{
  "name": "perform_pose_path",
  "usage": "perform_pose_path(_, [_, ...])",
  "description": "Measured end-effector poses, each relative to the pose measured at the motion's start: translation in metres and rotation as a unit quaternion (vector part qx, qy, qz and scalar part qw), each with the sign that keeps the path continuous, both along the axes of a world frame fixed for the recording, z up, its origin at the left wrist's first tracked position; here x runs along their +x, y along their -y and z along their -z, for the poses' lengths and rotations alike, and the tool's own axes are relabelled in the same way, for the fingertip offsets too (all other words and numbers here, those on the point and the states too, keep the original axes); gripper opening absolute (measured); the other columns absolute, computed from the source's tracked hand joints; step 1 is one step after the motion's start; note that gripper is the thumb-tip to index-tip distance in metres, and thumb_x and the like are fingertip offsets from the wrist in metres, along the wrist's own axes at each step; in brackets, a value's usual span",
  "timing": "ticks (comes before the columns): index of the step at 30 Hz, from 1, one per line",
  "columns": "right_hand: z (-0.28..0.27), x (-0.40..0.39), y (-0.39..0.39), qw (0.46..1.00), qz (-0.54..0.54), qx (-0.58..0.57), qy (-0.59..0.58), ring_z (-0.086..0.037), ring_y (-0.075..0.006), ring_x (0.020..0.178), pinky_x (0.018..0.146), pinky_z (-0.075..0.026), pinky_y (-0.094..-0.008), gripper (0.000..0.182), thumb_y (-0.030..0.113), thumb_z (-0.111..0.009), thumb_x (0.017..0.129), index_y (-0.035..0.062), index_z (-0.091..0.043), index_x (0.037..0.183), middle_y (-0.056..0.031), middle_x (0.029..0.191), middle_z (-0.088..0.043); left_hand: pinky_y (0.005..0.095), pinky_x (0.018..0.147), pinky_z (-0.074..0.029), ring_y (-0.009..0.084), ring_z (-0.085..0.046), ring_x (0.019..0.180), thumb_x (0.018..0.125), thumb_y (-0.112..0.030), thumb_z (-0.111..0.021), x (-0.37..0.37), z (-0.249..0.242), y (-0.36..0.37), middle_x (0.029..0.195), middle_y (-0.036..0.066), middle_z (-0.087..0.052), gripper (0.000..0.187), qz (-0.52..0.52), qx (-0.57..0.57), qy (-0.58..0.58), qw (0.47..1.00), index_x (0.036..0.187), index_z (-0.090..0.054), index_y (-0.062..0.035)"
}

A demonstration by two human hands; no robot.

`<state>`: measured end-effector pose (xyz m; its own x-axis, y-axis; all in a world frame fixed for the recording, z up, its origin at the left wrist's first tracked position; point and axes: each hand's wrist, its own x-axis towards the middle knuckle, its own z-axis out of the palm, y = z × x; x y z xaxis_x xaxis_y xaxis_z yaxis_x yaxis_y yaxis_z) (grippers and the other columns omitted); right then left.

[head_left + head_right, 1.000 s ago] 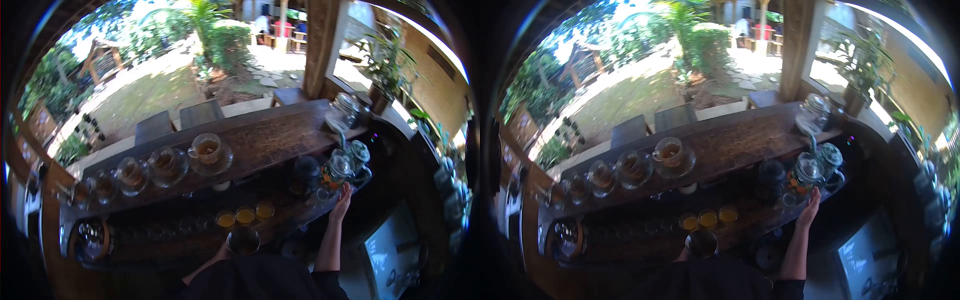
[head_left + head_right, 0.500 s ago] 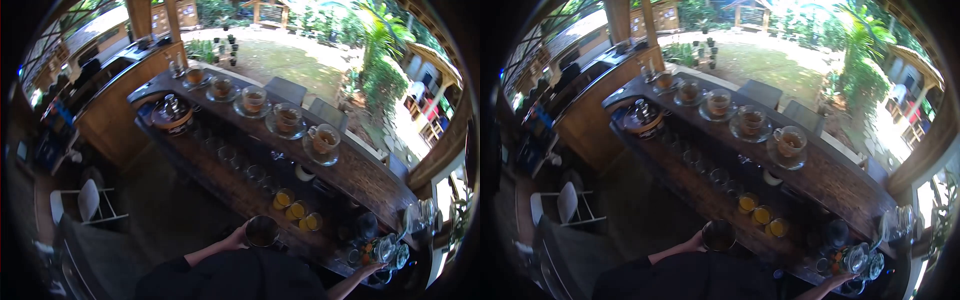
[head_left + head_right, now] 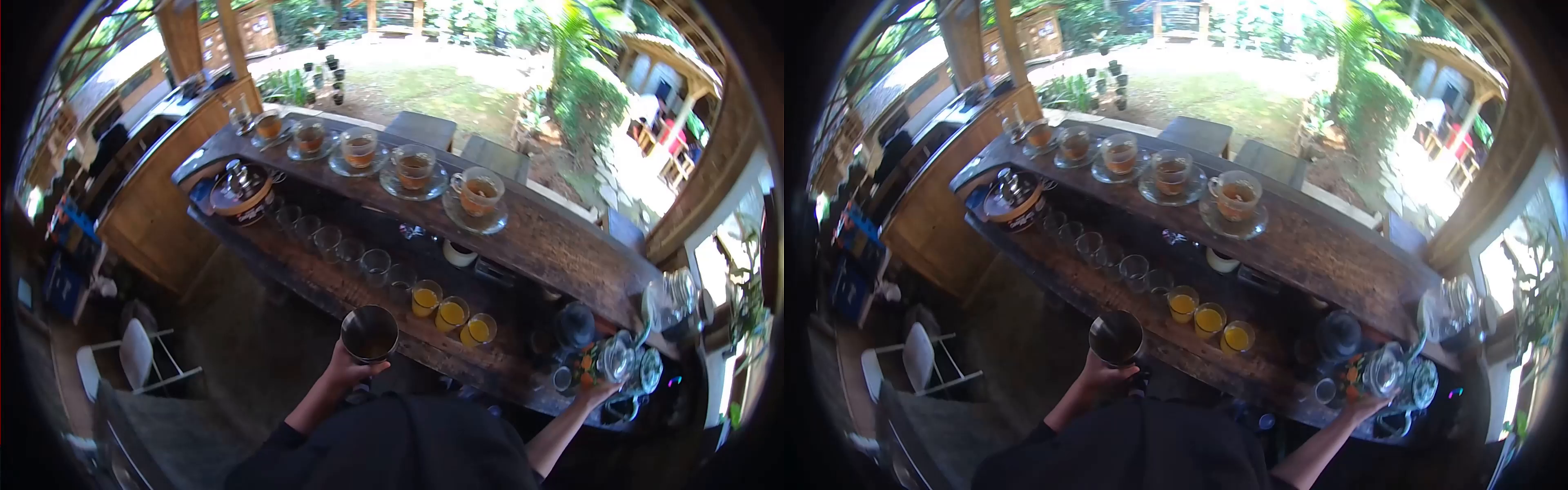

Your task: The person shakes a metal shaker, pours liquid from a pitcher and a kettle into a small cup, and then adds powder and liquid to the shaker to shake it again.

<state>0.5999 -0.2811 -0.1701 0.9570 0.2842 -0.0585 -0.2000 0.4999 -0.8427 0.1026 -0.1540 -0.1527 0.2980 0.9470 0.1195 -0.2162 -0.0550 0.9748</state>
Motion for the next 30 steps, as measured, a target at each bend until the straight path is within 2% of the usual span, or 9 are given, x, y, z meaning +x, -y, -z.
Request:
perform_pose_path(5, [-0.002,-0.017,-0.005,0.976,0.138,-0.123,0.115,-0.035,-0.0332,0.127,0.100,-0.034,-0.0484,0.065,0.054,-0.032,0.091,0.0095,-0.029,0.139,-0.0130,0.139,-0.034,0.0286,0.083,-0.048,0.0129,-0.058,0.095,0.061,-0.002,-0.081,0.012,0.001,-0.011,0.104,0.006,-0.061,0.065,0.017,0.019,-0.051,0.998,0.118,-0.050,-0.0009])
perform_pose_path(7, [-0.024,-0.031,-0.006,0.997,0.082,-0.006,0.005,-0.039,-0.0317,0.124,0.099,-0.036,-0.0464,0.061,0.051,-0.032,0.092,0.0094,-0.032,0.137,-0.0130,0.136,-0.037,0.0285,0.082,-0.048,0.0129,-0.058,0.094,0.061,-0.002,-0.080,0.017,-0.007,-0.016,0.104,0.006,-0.061,0.063,0.051,0.008,-0.037,0.998,0.117,-0.051,-0.0006])
perform_pose_path(9, [-0.015,-0.027,-0.001,0.997,0.050,0.044,0.038,-0.047,-0.0298,0.116,0.096,-0.041,-0.0436,0.058,0.050,-0.030,0.092,0.0084,-0.037,0.132,-0.0128,0.127,-0.045,0.0284,0.081,-0.048,0.0129,-0.059,0.094,0.061,-0.001,-0.080,0.018,-0.008,-0.023,0.103,0.006,-0.061,0.061,0.077,-0.003,-0.026,0.997,0.115,-0.052,-0.0004])
perform_pose_path(11, [-0.002,-0.030,0.008,0.995,0.073,0.049,0.055,-0.049,-0.0298,0.115,0.094,-0.042,-0.0436,0.059,0.050,-0.029,0.092,0.0068,-0.037,0.131,-0.0127,0.126,-0.047,0.0304,0.089,-0.043,0.0145,-0.054,0.103,0.059,-0.009,-0.084,0.017,-0.004,-0.032,0.113,0.005,-0.055,0.073,0.113,0.018,-0.083,0.990,0.121,-0.046,-0.0026])
perform_pose_path(14, [-0.011,-0.053,0.021,0.985,0.131,-0.012,0.112,-0.049,-0.0301,0.114,0.094,-0.043,-0.0436,0.060,0.051,-0.027,0.092,0.0051,-0.037,0.130,-0.0138,0.125,-0.047,0.0310,0.090,-0.044,0.0146,-0.054,0.104,0.060,-0.010,-0.083,0.018,-0.009,-0.046,0.112,0.005,-0.056,0.072,0.161,0.051,-0.102,0.980,0.121,-0.047,-0.0026])
perform_pose_path(21, [-0.023,-0.079,0.063,0.975,0.212,-0.011,0.072,-0.047,-0.0288,0.118,0.099,-0.038,-0.0441,0.068,0.060,-0.027,0.091,0.0050,-0.038,0.130,-0.0136,0.126,-0.047,0.0291,0.082,-0.049,0.0138,-0.059,0.096,0.061,-0.006,-0.083,0.021,-0.009,-0.066,0.108,0.006,-0.060,0.069,0.204,0.093,-0.063,0.973,0.120,-0.048,-0.0016])
perform_pose_path(22, [-0.024,-0.082,0.072,0.973,0.206,-0.041,0.094,-0.041,-0.0299,0.124,0.103,-0.032,-0.0441,0.081,0.069,-0.025,0.087,0.0052,-0.032,0.137,-0.0154,0.134,-0.041,0.0296,0.083,-0.049,0.0141,-0.059,0.097,0.060,-0.006,-0.084,0.020,-0.008,-0.068,0.109,0.006,-0.059,0.071,0.222,0.082,-0.064,0.969,0.121,-0.047,-0.0020])
perform_pose_path(26, [-0.059,-0.113,0.088,0.970,0.228,-0.042,0.074,-0.044,-0.0283,0.121,0.103,-0.034,-0.0425,0.080,0.068,-0.027,0.087,0.0033,-0.038,0.133,-0.0150,0.132,-0.044,0.0320,0.090,-0.046,0.0161,-0.056,0.105,0.060,-0.006,-0.084,0.027,-0.022,-0.074,0.113,0.008,-0.058,0.078,0.336,0.009,-0.049,0.941,0.125,-0.043,-0.0024])
perform_pose_path(30, [-0.078,-0.126,0.109,0.974,0.190,-0.030,0.123,-0.047,-0.0261,0.118,0.101,-0.037,-0.0405,0.077,0.066,-0.027,0.088,0.0029,-0.041,0.129,-0.0136,0.128,-0.048,0.0345,0.097,-0.041,0.0188,-0.052,0.113,0.059,-0.009,-0.085,0.058,-0.050,-0.074,0.120,0.009,-0.054,0.086,0.398,0.083,-0.021,0.913,0.130,-0.038,-0.0021])
